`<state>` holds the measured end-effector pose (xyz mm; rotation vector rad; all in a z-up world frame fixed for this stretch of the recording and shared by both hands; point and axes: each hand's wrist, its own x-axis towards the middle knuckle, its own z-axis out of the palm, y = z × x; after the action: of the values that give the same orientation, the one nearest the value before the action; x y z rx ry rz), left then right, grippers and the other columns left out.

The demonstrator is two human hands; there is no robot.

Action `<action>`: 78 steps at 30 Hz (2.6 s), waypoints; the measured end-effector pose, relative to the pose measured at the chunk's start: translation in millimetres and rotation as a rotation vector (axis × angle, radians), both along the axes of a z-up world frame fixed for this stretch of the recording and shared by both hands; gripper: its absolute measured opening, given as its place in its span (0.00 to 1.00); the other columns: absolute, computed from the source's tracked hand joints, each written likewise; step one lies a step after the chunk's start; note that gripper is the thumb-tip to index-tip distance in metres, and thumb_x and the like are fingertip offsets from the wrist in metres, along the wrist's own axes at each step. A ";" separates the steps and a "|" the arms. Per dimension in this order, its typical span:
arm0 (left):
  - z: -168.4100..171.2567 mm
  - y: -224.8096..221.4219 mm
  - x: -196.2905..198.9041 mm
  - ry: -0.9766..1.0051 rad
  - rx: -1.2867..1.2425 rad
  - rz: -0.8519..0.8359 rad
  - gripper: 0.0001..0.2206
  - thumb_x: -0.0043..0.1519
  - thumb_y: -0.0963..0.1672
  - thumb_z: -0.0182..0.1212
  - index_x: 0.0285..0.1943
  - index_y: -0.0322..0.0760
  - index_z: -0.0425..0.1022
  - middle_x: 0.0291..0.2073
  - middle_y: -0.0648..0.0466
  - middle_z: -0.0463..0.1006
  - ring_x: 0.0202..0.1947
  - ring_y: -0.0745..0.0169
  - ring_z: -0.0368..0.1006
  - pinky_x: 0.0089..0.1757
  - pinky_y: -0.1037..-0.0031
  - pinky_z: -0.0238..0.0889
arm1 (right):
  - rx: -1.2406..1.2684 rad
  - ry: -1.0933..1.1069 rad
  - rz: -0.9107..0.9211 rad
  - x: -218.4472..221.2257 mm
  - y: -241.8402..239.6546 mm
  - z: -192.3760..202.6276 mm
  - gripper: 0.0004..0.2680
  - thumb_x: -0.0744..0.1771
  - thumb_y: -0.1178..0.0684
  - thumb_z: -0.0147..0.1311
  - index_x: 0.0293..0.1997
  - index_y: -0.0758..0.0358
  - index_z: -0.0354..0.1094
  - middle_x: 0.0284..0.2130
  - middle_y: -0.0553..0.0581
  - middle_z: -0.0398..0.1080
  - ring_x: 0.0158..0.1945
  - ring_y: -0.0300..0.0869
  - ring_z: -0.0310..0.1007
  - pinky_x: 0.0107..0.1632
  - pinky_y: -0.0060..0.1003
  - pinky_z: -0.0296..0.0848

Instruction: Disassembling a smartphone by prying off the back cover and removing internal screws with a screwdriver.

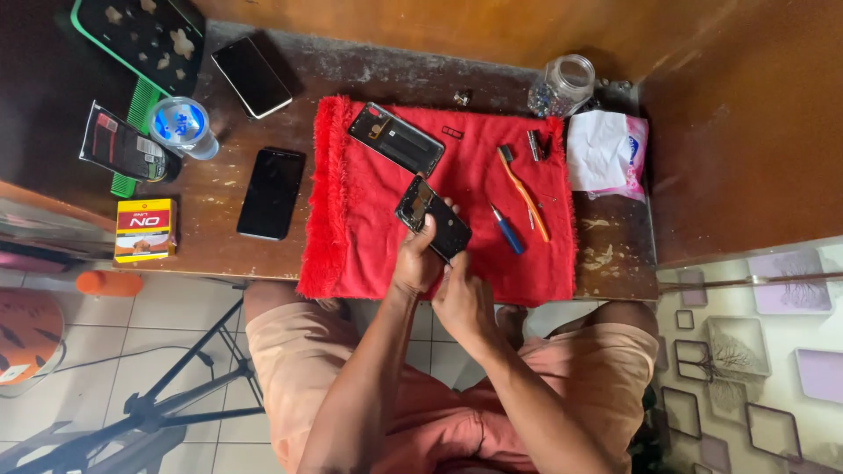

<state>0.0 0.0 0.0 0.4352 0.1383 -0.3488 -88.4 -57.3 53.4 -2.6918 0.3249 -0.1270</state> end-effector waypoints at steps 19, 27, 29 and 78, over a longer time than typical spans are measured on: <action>61.6 18.2 -0.8 0.061 0.019 0.015 0.19 0.58 0.37 0.66 0.60 0.34 0.76 0.54 0.44 0.79 0.50 0.55 0.76 0.55 0.59 0.66 | 0.090 -0.232 -0.138 1.1 5.2 -22.3 0.08 0.70 0.51 0.45 0.54 0.57 0.57 0.32 0.63 0.80 0.34 0.60 0.80 0.38 0.58 0.78; 69.0 24.3 2.0 0.121 -0.103 0.054 0.25 0.51 0.30 0.61 0.60 0.32 0.75 0.49 0.40 0.80 0.48 0.43 0.78 0.55 0.49 0.67 | 0.308 -0.162 -0.111 3.3 -13.9 -24.2 0.08 0.67 0.51 0.54 0.49 0.53 0.61 0.33 0.61 0.80 0.43 0.59 0.80 0.44 0.54 0.78; 63.8 22.3 -0.1 0.075 -0.124 0.065 0.28 0.51 0.29 0.59 0.62 0.34 0.74 0.49 0.44 0.80 0.49 0.48 0.78 0.55 0.55 0.68 | 0.294 -0.108 -0.117 4.9 -18.3 -24.1 0.08 0.67 0.49 0.54 0.49 0.50 0.62 0.35 0.58 0.80 0.44 0.58 0.80 0.47 0.54 0.78; 57.0 22.6 7.3 0.071 -0.107 -0.157 0.29 0.46 0.33 0.48 0.61 0.24 0.71 0.51 0.37 0.79 0.53 0.41 0.77 0.51 0.51 0.73 | 0.179 -0.132 0.095 31.5 -91.7 -7.1 0.06 0.65 0.49 0.60 0.44 0.43 0.69 0.35 0.50 0.81 0.43 0.50 0.81 0.46 0.46 0.79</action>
<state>7.3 22.6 57.0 0.3288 0.1538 -0.5240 -56.8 -149.0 46.3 -2.5019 0.1600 -0.2345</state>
